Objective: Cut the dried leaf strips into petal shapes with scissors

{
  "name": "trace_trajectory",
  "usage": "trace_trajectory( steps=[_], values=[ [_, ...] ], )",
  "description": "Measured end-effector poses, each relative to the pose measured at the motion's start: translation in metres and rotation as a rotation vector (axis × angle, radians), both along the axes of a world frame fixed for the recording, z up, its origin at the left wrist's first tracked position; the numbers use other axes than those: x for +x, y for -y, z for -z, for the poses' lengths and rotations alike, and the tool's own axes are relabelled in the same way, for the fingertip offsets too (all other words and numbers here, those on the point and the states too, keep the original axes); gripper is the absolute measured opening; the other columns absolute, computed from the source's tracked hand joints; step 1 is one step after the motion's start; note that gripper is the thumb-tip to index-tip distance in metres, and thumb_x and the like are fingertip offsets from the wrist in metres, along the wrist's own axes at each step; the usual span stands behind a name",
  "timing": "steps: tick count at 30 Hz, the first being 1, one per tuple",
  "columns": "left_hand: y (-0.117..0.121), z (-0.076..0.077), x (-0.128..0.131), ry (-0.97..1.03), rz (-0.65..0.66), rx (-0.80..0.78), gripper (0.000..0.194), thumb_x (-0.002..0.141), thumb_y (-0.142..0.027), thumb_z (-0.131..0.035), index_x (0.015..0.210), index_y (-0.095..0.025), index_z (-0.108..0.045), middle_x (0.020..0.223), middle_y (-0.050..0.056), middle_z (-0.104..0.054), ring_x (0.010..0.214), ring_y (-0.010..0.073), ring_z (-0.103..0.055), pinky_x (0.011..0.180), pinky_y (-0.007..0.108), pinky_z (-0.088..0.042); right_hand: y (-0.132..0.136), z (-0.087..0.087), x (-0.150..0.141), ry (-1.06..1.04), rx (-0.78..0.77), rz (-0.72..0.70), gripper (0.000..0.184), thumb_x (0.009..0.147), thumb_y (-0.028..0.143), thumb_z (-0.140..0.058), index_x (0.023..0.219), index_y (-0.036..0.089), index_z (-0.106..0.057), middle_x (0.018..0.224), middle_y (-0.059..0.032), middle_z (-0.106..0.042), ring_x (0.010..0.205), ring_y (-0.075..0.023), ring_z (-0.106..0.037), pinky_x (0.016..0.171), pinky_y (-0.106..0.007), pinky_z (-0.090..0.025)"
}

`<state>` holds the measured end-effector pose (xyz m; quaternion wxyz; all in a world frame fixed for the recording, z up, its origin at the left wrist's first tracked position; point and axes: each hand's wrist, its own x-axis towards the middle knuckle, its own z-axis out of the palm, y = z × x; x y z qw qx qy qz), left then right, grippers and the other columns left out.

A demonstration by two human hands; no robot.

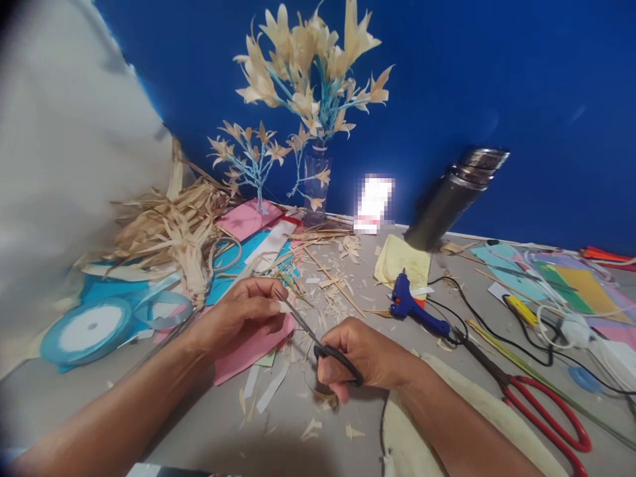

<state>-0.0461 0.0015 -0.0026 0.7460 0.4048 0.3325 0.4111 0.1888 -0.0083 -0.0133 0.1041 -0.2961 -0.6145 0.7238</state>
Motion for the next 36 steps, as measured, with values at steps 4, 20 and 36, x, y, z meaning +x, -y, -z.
trace_trajectory(
  steps=[4,20,36],
  values=[
    [-0.001,-0.004,-0.001,-0.005,-0.034,0.011,0.010,0.070,-0.018,-0.069,0.068,-0.014,-0.060,0.051,-0.002,-0.053,0.045,0.0083,-0.048,0.048,0.021,-0.037,0.000,-0.001,0.000,0.011,0.003,0.029,0.062,0.071,0.073,-0.066,0.060,0.013,-0.057,0.048,-0.0002,-0.056,0.043,-0.0076,-0.041,0.044,-0.021,-0.027],
    [0.001,-0.008,-0.004,-0.031,-0.076,0.027,0.011,0.069,-0.016,-0.072,0.069,-0.012,-0.062,0.063,0.005,-0.067,0.060,0.0154,-0.065,0.060,0.024,-0.050,0.002,-0.005,-0.003,0.042,0.021,0.035,0.060,0.073,0.070,-0.066,0.054,0.013,-0.056,0.045,0.0005,-0.054,0.042,-0.0071,-0.039,0.044,-0.022,-0.026],
    [0.000,-0.001,0.003,0.106,-0.113,-0.170,0.016,0.069,-0.019,-0.079,0.072,-0.012,-0.065,0.067,0.004,-0.067,0.051,0.0104,-0.059,0.051,0.022,-0.047,-0.002,0.002,-0.011,-0.034,0.080,0.450,0.042,0.068,0.050,-0.081,0.079,0.013,-0.063,0.074,-0.0046,-0.067,0.060,-0.0110,-0.051,0.054,-0.022,-0.035]
  ],
)
